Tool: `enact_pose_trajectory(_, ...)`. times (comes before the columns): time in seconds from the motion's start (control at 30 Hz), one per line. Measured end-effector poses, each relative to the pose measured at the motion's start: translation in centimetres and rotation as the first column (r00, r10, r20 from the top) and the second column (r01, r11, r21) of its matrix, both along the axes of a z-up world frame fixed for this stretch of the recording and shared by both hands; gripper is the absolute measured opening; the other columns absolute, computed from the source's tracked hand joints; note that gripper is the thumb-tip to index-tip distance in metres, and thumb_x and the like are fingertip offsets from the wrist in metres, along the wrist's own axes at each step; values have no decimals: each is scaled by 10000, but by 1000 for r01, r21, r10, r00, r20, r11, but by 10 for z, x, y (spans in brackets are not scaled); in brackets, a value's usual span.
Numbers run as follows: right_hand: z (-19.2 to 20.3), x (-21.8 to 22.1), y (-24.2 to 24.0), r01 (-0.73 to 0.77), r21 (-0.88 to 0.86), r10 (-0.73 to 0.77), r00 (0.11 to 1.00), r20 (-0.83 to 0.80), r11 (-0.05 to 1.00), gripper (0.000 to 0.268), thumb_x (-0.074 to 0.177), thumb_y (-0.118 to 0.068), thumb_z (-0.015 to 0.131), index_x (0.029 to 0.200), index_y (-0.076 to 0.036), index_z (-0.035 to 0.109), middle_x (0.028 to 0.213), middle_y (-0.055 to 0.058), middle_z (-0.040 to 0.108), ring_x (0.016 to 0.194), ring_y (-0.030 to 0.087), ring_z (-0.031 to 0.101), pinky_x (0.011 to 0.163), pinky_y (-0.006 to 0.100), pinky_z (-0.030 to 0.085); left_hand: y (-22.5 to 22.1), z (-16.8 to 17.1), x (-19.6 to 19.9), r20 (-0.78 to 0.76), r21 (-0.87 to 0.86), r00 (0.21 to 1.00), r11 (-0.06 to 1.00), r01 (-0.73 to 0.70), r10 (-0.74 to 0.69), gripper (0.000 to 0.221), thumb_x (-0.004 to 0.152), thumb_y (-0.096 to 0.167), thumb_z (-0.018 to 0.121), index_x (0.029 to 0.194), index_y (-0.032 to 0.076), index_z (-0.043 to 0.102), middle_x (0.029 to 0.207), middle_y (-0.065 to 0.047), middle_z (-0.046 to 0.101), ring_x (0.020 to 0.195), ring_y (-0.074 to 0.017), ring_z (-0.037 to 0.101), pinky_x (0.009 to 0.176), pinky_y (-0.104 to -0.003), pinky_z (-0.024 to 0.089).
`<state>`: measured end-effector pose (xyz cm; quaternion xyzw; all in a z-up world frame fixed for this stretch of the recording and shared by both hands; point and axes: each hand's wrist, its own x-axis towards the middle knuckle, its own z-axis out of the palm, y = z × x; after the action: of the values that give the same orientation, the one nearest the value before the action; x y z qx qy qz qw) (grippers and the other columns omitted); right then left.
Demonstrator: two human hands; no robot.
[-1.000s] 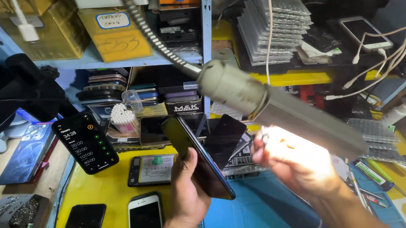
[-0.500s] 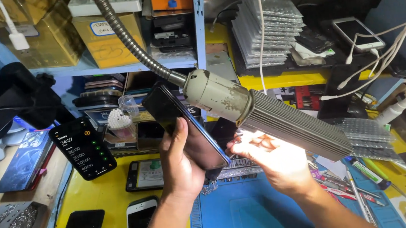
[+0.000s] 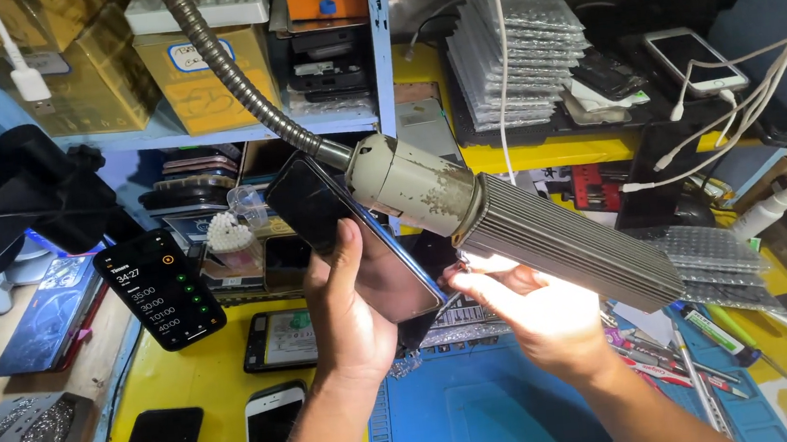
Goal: Disassembling a mobile phone to access internal components using prying tools and hands.
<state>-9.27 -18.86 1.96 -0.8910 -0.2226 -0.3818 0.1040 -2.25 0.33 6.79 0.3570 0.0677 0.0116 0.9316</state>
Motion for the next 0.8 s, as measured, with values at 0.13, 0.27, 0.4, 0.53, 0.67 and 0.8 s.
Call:
enact_pose_trajectory(0.13, 21, -7, 23, 88, 776, 296, 893, -340, 625, 247, 910, -133, 715, 1126, -42, 794, 1160, 51, 806, 1138, 100, 732, 1127, 234, 525, -7, 6, -1, -105, 98, 984, 986, -132, 142, 392, 726, 322, 802, 946, 69, 598, 994, -84, 678, 985, -182, 626, 918, -340, 506)
enact_pose_trajectory(0.27, 19, -2, 37, -53, 703, 182, 977, -111, 709, 158, 874, -12, 749, 1015, -79, 767, 1070, 83, 768, 1011, 157, 744, 1027, 278, 592, -6, 7, -4, 9, 94, 986, 981, -169, 169, 422, 785, 269, 760, 1099, -6, 697, 1053, -125, 761, 944, -195, 689, 871, -302, 530)
enact_pose_trajectory(0.4, 22, 0, 52, -170, 929, 308, 949, 64, 329, 223, 768, 148, 799, 857, -27, 693, 951, 142, 731, 914, 211, 758, 951, 322, 688, -1, 21, -12, 160, 39, 981, 993, -115, 108, 553, 790, 286, 755, 1257, 0, 674, 1242, -131, 741, 1144, -209, 672, 1042, -319, 498)
enact_pose_trajectory(0.53, 30, -4, 52, -105, 949, 327, 945, 3, 296, 223, 780, 152, 781, 871, -27, 684, 982, 123, 726, 919, 203, 747, 965, 334, 700, 8, 21, -14, 285, 86, 953, 987, -135, 106, 587, 826, 294, 748, 1327, 9, 636, 1325, -127, 703, 1244, -210, 637, 1131, -337, 457)
enact_pose_trajectory(0.67, 35, -15, 8, 189, 460, -190, 981, -43, 868, 192, 981, -43, 728, 1169, -42, 766, 1171, 72, 772, 1055, 135, 731, 980, 279, 604, 17, 16, -23, 72, 197, 992, 974, -114, 102, 585, 752, 302, 769, 1258, 22, 680, 1244, -127, 759, 1188, -236, 690, 1087, -347, 516)
enact_pose_trajectory(0.8, 16, -7, -26, -182, 983, 766, 636, 95, 29, 592, 843, -368, 786, 1251, 23, 609, 1513, 484, 384, 1526, 551, 386, 1299, 566, 325, 17, -9, -36, -111, 283, 993, 959, -13, 47, 460, 717, 306, 807, 1089, 43, 745, 1077, -101, 813, 1015, -225, 737, 948, -322, 565)
